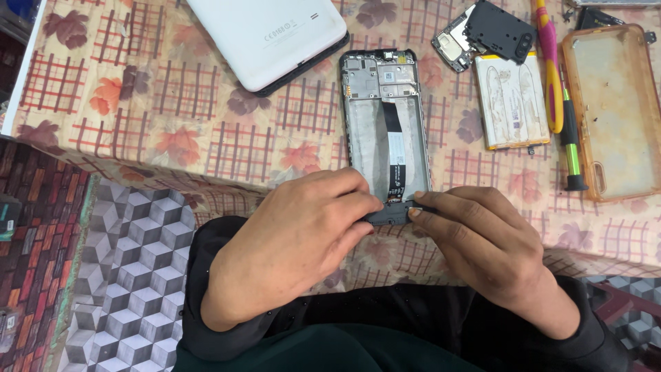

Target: The person cleans a small circuit board with a toothbrush, then reassembles a disassembled smartphone by connecting ribbon cables, placing the motherboard, and installing the battery. They use a screwdriver to secure screws and a prying tool to adjust internal components.

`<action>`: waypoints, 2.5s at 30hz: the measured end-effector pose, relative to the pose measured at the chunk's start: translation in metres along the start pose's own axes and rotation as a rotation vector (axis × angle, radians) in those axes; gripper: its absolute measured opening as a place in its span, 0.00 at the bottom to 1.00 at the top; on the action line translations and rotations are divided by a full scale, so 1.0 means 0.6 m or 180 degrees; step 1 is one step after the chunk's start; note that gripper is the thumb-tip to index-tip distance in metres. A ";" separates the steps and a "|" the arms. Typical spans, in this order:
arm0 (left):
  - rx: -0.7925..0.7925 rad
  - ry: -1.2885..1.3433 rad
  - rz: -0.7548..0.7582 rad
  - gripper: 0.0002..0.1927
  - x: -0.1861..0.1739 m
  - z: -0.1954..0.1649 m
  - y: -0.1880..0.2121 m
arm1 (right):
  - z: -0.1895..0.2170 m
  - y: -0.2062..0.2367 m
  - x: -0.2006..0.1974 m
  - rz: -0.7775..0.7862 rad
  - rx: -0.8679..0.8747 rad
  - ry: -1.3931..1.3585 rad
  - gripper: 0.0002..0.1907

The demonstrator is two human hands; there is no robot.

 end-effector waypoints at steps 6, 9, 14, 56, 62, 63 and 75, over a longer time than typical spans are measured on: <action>0.0006 -0.0044 0.0008 0.07 0.000 0.000 0.006 | 0.004 -0.004 -0.003 0.0081 -0.0006 -0.0013 0.20; 0.0050 -0.0059 -0.0009 0.05 -0.002 -0.004 0.006 | 0.005 -0.005 -0.002 0.0091 -0.0082 -0.0005 0.19; 0.0132 -0.0392 0.0058 0.06 0.007 -0.011 0.008 | 0.004 0.000 0.002 0.0116 -0.0330 0.0124 0.18; 0.1698 -0.1511 -0.2134 0.12 0.170 0.092 0.053 | -0.074 0.264 -0.119 -0.0446 0.1164 0.1033 0.14; 0.1748 -0.1563 -0.2123 0.13 0.172 0.091 0.052 | -0.106 0.314 -0.105 -0.1920 0.1086 0.1763 0.08; 0.1745 -0.1561 -0.2096 0.13 0.170 0.090 0.054 | -0.104 0.300 -0.096 -0.1994 0.1154 0.1423 0.08; 0.1742 -0.1479 -0.2082 0.14 0.165 0.086 0.055 | -0.059 0.096 -0.036 -0.1946 0.1310 0.0040 0.09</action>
Point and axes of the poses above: each hand's wrist, its own y-axis away from the middle knuckle, its own x-axis out of the palm, z = x × y, the point moved 2 cm from there along -y, towards the middle knuckle, and after that the axes turned 6 degrees about -z, right-handed, at the moved point
